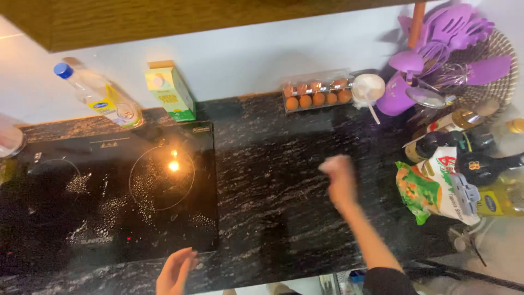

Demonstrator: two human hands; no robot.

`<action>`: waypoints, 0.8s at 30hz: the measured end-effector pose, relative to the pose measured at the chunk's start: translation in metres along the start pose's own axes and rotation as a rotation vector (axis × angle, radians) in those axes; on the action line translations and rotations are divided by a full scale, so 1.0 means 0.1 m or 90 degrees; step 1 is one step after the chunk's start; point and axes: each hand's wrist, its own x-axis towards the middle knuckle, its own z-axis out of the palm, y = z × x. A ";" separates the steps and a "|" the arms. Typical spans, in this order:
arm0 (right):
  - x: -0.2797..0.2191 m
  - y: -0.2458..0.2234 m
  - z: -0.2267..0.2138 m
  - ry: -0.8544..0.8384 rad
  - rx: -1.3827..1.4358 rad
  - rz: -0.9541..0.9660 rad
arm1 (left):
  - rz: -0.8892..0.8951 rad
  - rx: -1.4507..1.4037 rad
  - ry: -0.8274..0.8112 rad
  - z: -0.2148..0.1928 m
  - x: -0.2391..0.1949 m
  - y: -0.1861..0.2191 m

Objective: Cleaning the stovetop and kitchen counter with a spray and paper towels.

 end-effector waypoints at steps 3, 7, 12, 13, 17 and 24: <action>-0.33 2.63 -0.04 0.357 -0.269 0.153 | -0.016 0.070 0.076 -0.46 0.06 -0.92; 0.17 3.38 0.57 0.380 -0.426 0.210 | 0.006 0.067 0.088 -0.65 0.12 -1.51; 1.07 1.29 1.58 0.156 -0.056 0.030 | 0.068 0.050 0.106 -0.57 0.09 -1.49; 1.01 1.08 1.84 0.156 -0.053 0.031 | 0.068 0.052 0.109 -0.49 0.06 -1.30; 0.55 -0.03 2.17 -0.150 0.307 0.086 | 0.015 0.117 0.130 -0.06 -0.11 -0.39; -1.10 -0.33 1.33 -0.744 0.437 -0.135 | -0.002 0.113 0.090 0.13 0.07 -0.11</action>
